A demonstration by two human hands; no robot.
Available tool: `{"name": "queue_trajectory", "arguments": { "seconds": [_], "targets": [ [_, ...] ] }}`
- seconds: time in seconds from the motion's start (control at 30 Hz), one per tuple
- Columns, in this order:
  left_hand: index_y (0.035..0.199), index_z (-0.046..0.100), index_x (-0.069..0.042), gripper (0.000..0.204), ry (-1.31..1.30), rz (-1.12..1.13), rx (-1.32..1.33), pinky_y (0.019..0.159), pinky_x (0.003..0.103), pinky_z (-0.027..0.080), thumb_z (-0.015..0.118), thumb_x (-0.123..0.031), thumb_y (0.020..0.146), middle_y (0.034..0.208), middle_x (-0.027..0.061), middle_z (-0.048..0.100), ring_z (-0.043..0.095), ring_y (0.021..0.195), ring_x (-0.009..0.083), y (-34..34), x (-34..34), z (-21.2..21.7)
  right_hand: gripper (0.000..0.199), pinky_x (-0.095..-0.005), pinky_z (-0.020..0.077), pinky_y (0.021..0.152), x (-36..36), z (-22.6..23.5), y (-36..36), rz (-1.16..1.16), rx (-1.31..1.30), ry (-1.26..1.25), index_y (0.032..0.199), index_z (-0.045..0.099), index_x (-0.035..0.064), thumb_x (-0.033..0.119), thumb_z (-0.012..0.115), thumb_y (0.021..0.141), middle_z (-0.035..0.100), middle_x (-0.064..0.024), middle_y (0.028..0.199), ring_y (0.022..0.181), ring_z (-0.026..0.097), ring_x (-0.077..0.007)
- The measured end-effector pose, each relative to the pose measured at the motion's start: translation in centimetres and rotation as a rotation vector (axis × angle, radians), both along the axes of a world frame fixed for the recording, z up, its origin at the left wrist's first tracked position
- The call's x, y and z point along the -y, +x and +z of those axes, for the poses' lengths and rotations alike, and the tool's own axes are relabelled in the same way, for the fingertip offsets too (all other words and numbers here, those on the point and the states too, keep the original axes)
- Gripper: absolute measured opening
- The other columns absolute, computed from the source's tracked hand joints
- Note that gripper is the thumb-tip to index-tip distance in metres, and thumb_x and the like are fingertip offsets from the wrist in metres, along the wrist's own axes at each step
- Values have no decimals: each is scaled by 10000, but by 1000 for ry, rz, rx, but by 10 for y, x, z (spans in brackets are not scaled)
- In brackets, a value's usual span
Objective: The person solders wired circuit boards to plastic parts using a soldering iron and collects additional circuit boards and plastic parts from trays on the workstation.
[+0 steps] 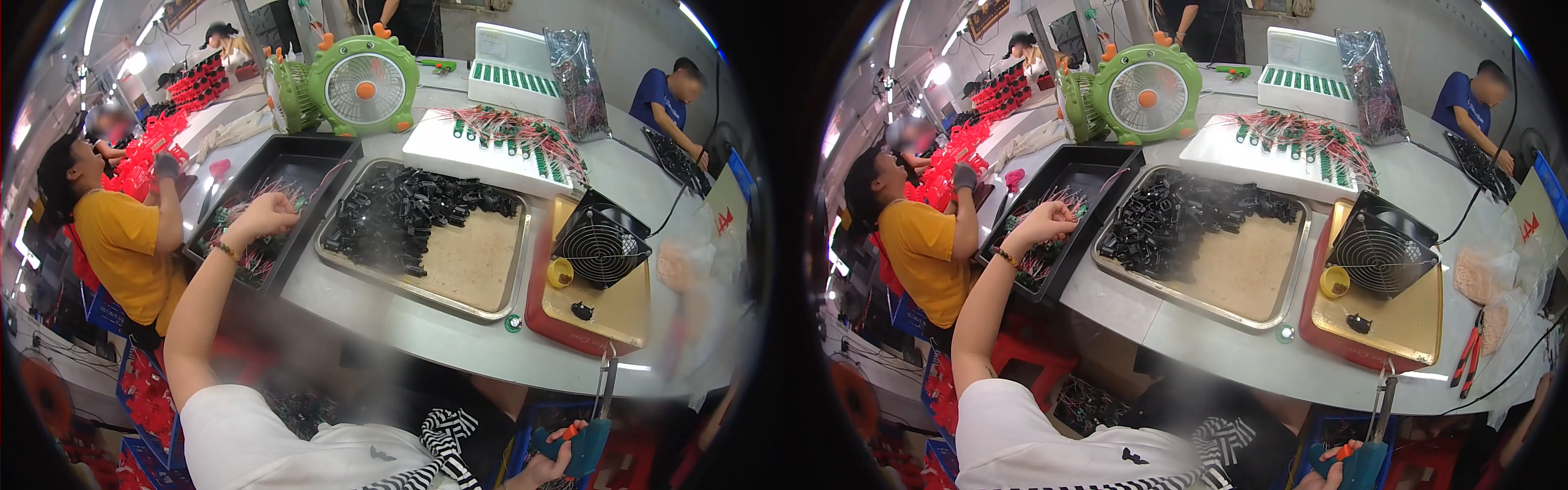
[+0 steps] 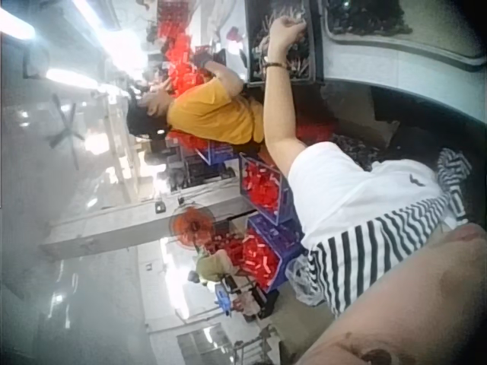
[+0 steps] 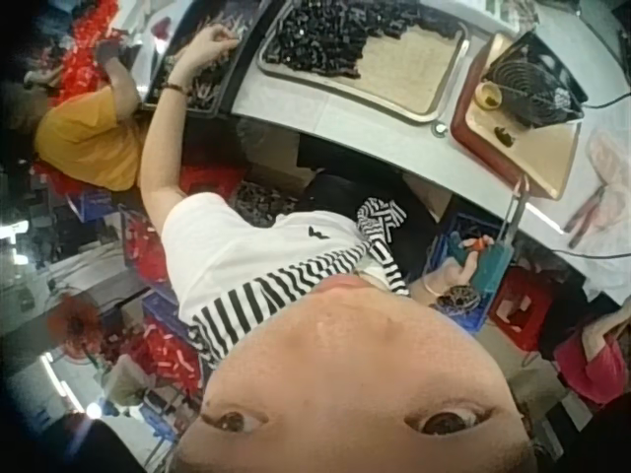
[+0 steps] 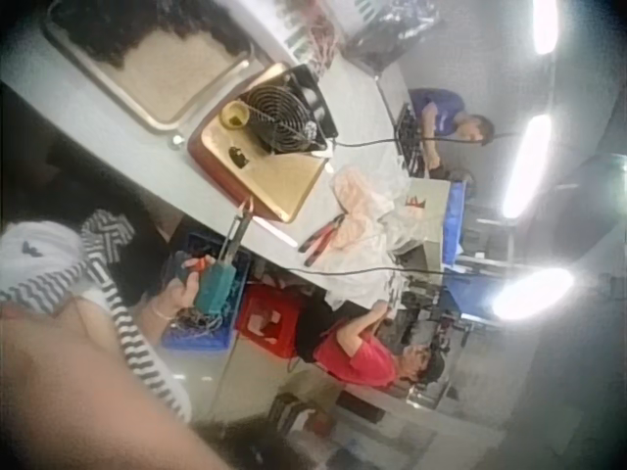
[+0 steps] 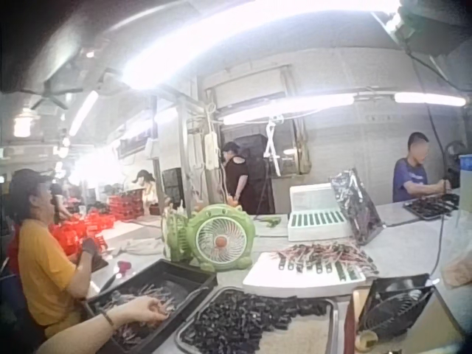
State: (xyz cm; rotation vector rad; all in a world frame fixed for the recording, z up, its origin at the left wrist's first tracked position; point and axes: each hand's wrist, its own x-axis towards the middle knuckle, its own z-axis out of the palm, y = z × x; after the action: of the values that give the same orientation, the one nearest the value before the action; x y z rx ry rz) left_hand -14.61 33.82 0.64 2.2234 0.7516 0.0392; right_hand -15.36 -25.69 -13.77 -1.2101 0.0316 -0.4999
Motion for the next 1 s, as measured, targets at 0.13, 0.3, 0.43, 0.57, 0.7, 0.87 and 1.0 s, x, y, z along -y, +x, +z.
{"name": "queue_trajectory", "arguments": {
  "seconds": [0.13,0.3,0.43,0.57,0.7,0.87,1.0],
  "targets": [
    [843,557,-6,214,61,46,28,519,226,460,684,-146,743,689,52,607,589,569,105,-2,6,6,467,-231,399,579,1,1,-1,19,18,18,1207,442,-69,152,486,798,505,-162,1136,672,493,-128],
    [871,557,9,272,330,29,-20,606,303,497,678,-186,727,739,118,631,629,633,194,-5,18,15,500,-236,406,583,-1,-5,5,28,-14,34,1207,449,-62,179,516,774,509,-156,1127,681,500,-136],
    [903,543,-6,281,810,-148,159,740,383,470,669,-185,727,854,154,613,597,827,308,8,55,17,494,-240,410,594,-4,-8,9,55,8,43,1206,451,-61,169,516,774,511,-156,1130,704,502,-142],
    [897,548,-27,239,853,-362,296,763,387,449,663,-170,744,876,131,593,566,862,316,19,114,32,488,-243,415,604,-4,-10,11,87,32,49,1205,453,-59,158,516,774,514,-157,1133,727,504,-149],
    [892,553,-43,226,864,-596,387,729,390,443,660,-176,744,843,113,585,559,823,298,34,152,35,482,-247,419,615,-5,-13,14,116,53,55,1205,456,-58,147,516,773,517,-157,1136,750,506,-155],
    [972,557,-60,273,870,-777,254,775,372,433,644,-220,768,936,91,597,557,914,265,55,186,30,475,-251,425,627,-5,-13,14,137,74,65,1204,458,-57,134,516,773,521,-158,1140,779,508,-163],
    [1138,517,-53,418,876,-845,472,909,407,395,617,-291,808,1176,161,534,485,1123,322,84,184,0,469,-255,429,638,-5,-13,14,155,87,76,1203,461,-56,123,516,772,524,-158,1143,802,510,-170]
  ]
}}
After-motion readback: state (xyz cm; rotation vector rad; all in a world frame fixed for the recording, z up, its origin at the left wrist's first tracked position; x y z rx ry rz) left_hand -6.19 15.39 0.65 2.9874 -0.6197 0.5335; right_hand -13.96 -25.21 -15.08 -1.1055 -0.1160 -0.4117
